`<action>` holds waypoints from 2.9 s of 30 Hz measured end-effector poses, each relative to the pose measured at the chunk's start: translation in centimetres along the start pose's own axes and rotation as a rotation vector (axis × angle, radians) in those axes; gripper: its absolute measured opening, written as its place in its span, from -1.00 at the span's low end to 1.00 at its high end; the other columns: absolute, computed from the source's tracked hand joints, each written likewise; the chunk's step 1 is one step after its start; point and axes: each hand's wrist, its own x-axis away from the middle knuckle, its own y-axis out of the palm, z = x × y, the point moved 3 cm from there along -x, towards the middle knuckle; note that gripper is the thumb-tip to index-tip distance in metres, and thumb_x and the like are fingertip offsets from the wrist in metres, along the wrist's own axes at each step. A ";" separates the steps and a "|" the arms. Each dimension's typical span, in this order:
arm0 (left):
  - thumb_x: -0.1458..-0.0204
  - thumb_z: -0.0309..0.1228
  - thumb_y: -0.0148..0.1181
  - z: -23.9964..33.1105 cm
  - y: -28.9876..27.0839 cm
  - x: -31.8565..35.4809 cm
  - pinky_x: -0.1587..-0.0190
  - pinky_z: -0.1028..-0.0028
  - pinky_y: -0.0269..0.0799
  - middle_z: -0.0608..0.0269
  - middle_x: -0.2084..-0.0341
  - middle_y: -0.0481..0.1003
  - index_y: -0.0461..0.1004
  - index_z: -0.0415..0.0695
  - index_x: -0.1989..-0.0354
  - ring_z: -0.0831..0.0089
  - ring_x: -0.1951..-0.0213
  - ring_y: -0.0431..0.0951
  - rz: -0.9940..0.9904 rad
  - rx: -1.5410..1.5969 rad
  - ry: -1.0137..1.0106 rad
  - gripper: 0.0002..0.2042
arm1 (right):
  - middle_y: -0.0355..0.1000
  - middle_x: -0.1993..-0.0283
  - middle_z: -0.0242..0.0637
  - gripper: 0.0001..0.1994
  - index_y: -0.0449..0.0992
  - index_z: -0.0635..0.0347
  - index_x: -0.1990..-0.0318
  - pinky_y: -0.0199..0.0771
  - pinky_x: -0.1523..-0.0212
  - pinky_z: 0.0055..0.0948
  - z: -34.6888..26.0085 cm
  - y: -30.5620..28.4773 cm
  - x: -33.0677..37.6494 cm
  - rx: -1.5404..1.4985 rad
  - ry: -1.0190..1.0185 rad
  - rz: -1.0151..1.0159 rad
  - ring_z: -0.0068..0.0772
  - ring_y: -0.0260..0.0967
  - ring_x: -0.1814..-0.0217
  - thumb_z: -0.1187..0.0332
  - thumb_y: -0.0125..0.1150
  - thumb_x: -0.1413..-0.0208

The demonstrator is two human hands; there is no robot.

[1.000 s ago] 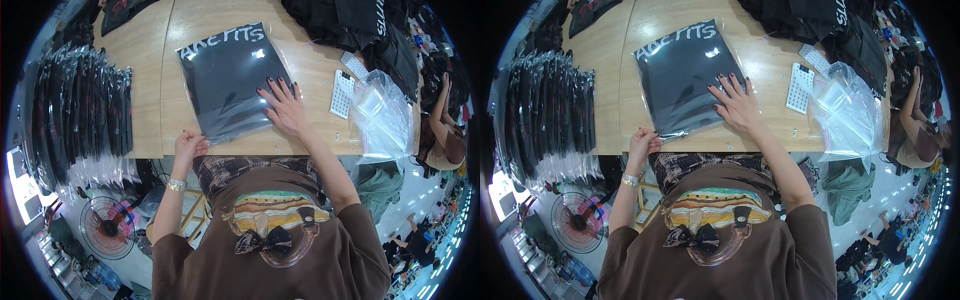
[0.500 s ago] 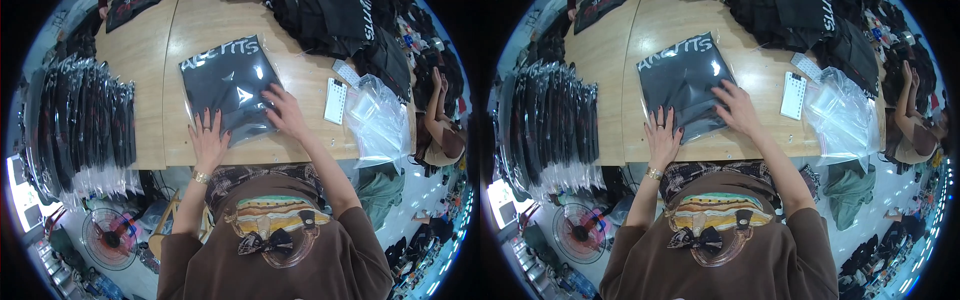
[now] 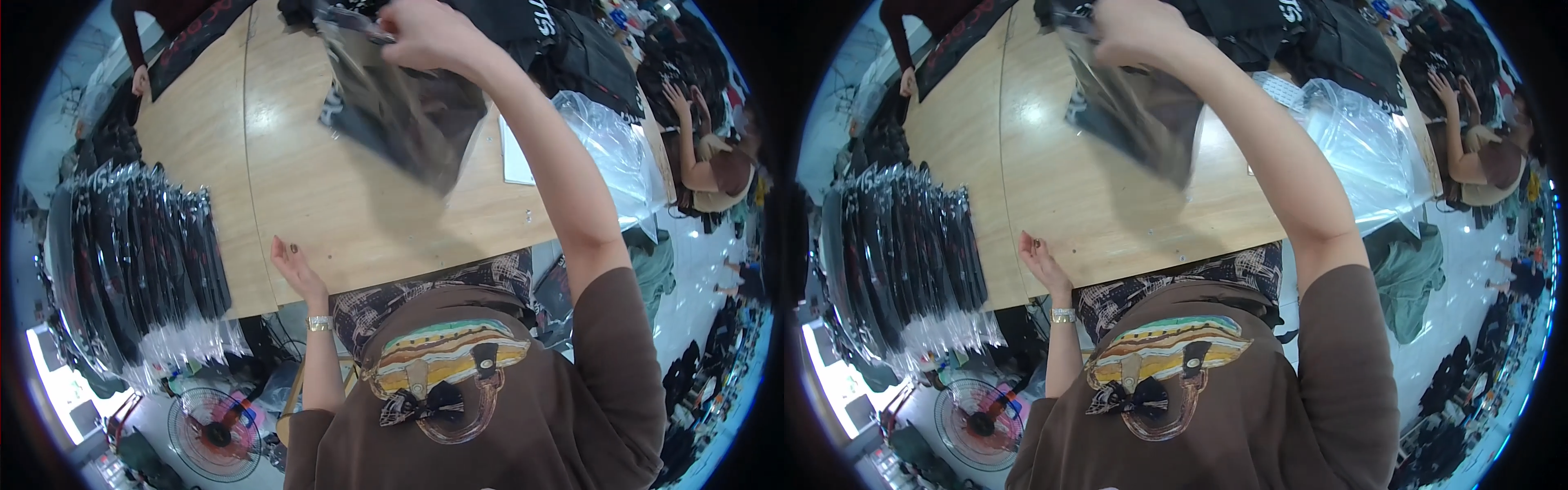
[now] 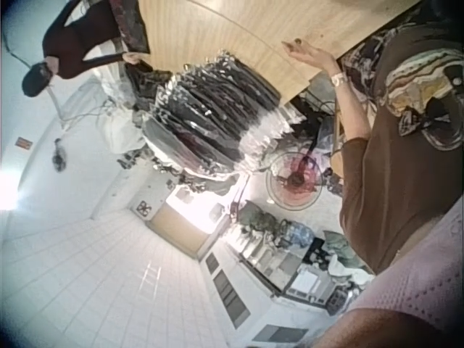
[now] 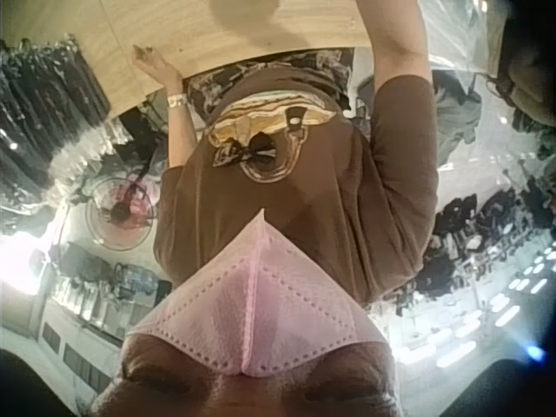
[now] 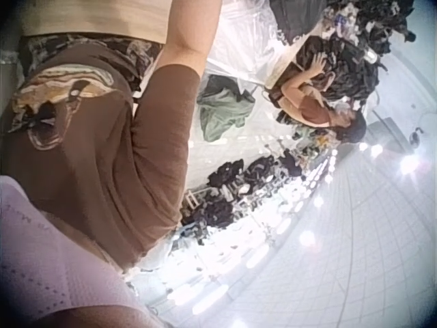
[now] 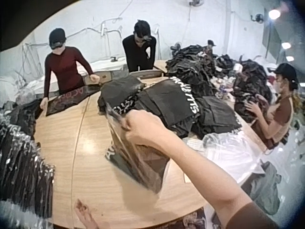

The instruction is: The recorder folds and places black t-shirts into clear plastic bags on a garment production table.

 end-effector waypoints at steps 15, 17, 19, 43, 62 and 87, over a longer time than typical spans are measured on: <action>-0.12 -0.41 -0.10 1.0 1.4 0.4 -0.13 0.41 0.07 0.11 -0.03 0.21 0.14 -0.28 -0.07 0.36 -0.10 0.19 0.013 -0.103 0.051 -0.64 | 0.41 0.41 -0.09 -0.69 0.43 0.25 0.38 0.44 0.34 -0.21 1.9 10.4 20.6 0.118 0.317 -0.078 -0.19 0.42 0.26 0.13 0.13 0.05; -0.12 -0.41 -0.09 1.2 1.7 0.6 -0.13 0.39 0.09 0.09 -0.04 0.20 0.13 -0.28 -0.08 0.34 -0.08 0.20 0.014 -0.111 0.060 -0.63 | 0.43 0.50 -0.13 -0.63 0.49 0.27 0.52 0.47 0.41 -0.24 7.6 10.5 21.9 0.106 0.758 -0.104 -0.19 0.45 0.38 0.07 0.14 0.03; -0.12 -0.41 -0.07 1.5 2.3 0.7 -0.13 0.37 0.10 0.07 -0.04 0.18 0.12 -0.28 -0.08 0.32 -0.06 0.22 -0.004 -0.106 0.070 -0.62 | 0.43 0.54 -0.12 -0.63 0.48 0.27 0.53 0.46 0.46 -0.29 11.2 13.1 23.9 -0.069 0.846 -0.107 -0.23 0.45 0.46 0.08 0.13 0.00; -0.07 -0.48 -0.02 -0.1 3.4 -0.9 -0.06 0.34 0.23 -0.03 0.02 0.26 0.22 -0.30 -0.04 0.23 0.01 0.31 -0.193 -0.467 0.161 -0.65 | 0.34 0.44 -0.48 -0.85 0.44 0.20 0.40 0.22 0.36 -0.70 16.6 -20.4 55.3 -0.580 1.023 0.766 -0.73 0.25 0.38 0.32 0.07 -0.05; -0.02 -0.42 0.05 3.7 10.4 1.9 -0.10 0.28 0.16 0.00 -0.01 0.24 0.26 -0.25 0.00 0.17 -0.10 0.20 -0.329 -0.705 0.382 -0.64 | 0.41 0.52 -0.34 -0.76 0.45 0.24 0.36 0.35 0.66 -0.59 26.5 6.9 58.8 -0.795 1.633 0.756 -0.49 0.39 0.59 0.22 0.06 -0.09; 0.06 -0.32 0.11 13.4 45.5 26.0 0.28 0.29 0.40 0.10 0.47 0.50 0.57 -0.08 0.40 0.18 0.33 0.49 -1.576 -0.333 0.572 -0.85 | 0.33 0.47 -0.45 -0.79 0.38 0.21 0.34 0.34 0.35 -0.58 29.9 7.7 47.6 -1.404 1.142 1.628 -0.59 0.32 0.40 0.22 0.05 -0.10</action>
